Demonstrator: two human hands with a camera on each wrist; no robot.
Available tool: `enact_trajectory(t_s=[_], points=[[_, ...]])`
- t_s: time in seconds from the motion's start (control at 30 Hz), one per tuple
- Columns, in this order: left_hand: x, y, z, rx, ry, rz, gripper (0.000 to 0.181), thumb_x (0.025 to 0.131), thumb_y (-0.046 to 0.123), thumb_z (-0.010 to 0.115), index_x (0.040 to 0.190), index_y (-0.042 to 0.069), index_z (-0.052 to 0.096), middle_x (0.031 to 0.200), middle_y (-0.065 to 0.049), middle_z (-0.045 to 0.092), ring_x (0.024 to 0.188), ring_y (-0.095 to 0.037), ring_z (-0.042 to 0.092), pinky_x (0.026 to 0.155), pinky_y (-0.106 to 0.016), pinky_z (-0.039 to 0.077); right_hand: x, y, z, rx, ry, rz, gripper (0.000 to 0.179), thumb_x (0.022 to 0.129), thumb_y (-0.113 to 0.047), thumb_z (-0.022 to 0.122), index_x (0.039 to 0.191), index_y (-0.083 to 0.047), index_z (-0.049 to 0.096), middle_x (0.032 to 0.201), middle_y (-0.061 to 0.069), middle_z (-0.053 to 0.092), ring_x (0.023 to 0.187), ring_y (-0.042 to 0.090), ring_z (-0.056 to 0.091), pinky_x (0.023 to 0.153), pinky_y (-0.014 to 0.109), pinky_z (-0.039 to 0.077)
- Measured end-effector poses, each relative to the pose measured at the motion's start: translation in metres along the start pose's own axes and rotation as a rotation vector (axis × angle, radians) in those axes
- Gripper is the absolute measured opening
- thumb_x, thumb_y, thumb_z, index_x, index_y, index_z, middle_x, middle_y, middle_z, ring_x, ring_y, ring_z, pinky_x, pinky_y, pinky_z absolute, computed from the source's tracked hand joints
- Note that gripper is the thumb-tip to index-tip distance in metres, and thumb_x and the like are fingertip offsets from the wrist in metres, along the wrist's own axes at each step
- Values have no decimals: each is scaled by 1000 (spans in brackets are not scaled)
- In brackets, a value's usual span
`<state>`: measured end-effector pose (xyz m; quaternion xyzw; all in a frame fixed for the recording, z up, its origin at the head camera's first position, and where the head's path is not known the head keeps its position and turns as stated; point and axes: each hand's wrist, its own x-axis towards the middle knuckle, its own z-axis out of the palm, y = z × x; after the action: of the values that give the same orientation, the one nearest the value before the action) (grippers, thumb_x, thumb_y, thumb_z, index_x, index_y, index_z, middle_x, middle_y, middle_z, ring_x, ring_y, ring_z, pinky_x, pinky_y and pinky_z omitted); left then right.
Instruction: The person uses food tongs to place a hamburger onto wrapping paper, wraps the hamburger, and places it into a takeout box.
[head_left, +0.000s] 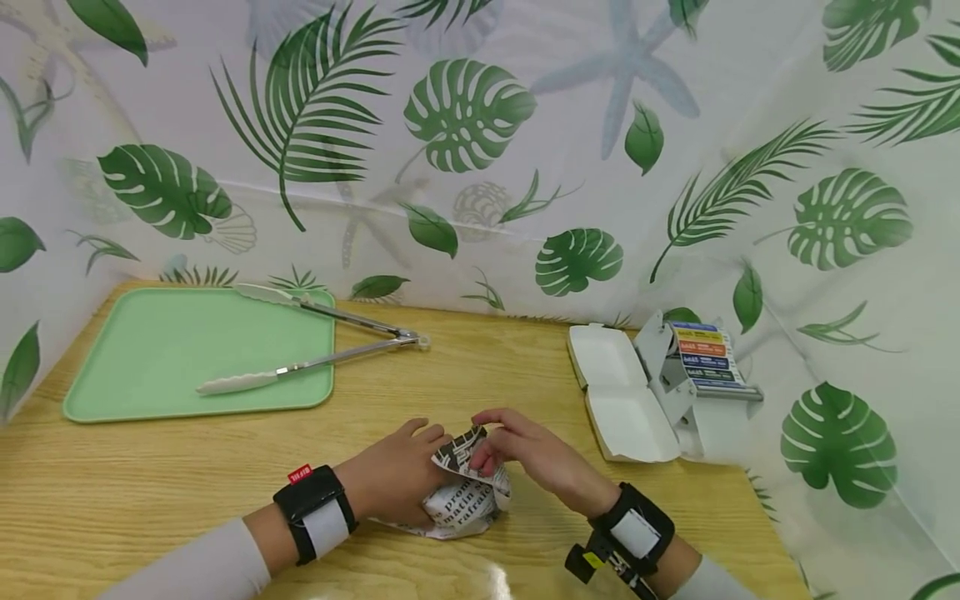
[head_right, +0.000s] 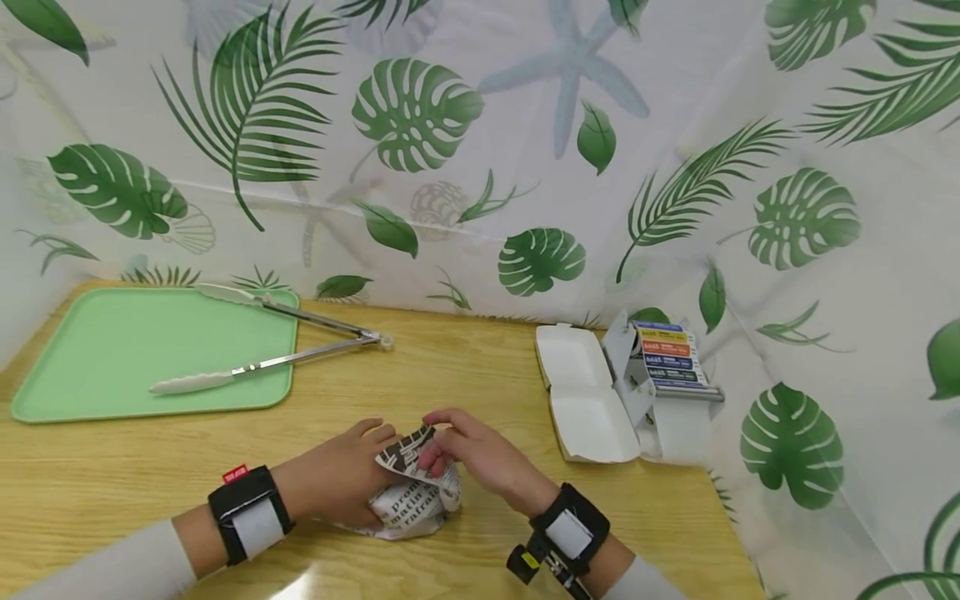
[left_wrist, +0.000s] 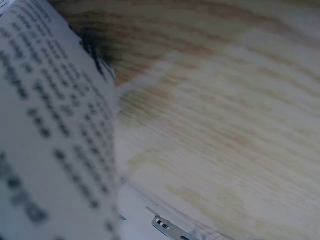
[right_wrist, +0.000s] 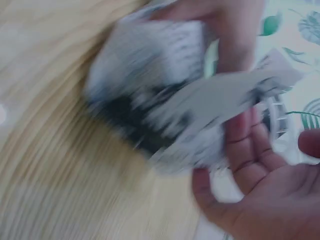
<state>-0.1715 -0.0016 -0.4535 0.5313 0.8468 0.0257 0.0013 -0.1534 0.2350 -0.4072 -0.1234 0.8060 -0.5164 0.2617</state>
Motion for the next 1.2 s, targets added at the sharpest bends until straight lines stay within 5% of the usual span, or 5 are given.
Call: enact_trajectory(t_s=[0.17, 0.43, 0.6, 1.0, 1.2], points=[[0, -1, 1, -3, -2, 4, 73, 77, 60, 82, 142, 39, 57, 126, 0, 59, 122, -20, 52, 110, -50, 41, -5, 20, 3, -234, 85, -190, 47, 105, -4, 53, 150, -4, 41, 125, 13, 56, 111, 24, 56, 94, 37, 51], [0, -1, 0, -15, -5, 1, 70, 78, 58, 82, 141, 38, 59, 132, -1, 58, 123, -21, 52, 111, -51, 40, -14, 43, 16, -252, 195, -339, 23, 103, -19, 59, 124, -11, 65, 125, 7, 64, 116, 23, 63, 94, 34, 56], [0, -1, 0, 9, -23, -24, 60, 76, 61, 81, 127, 31, 71, 131, -1, 58, 123, -19, 51, 112, -49, 40, -18, 48, 20, -361, 202, -420, 27, 101, -17, 62, 128, -14, 66, 131, 5, 64, 123, 22, 61, 98, 34, 54], [-1, -1, 9, -67, -17, -29, 51, 75, 60, 82, 113, 26, 75, 121, 2, 61, 120, -17, 51, 116, -47, 34, -18, 56, 35, -634, 98, -358, 64, 100, -39, 63, 157, -20, 40, 161, 1, 37, 146, 24, 39, 114, 45, 40], [-25, -13, 12, -354, -8, -66, 73, 84, 63, 73, 143, 24, 57, 151, -3, 49, 142, -21, 40, 122, -53, 22, -17, 57, 38, -796, 83, -361, 70, 100, -44, 60, 159, -16, 34, 164, 4, 33, 148, 23, 36, 114, 45, 40]])
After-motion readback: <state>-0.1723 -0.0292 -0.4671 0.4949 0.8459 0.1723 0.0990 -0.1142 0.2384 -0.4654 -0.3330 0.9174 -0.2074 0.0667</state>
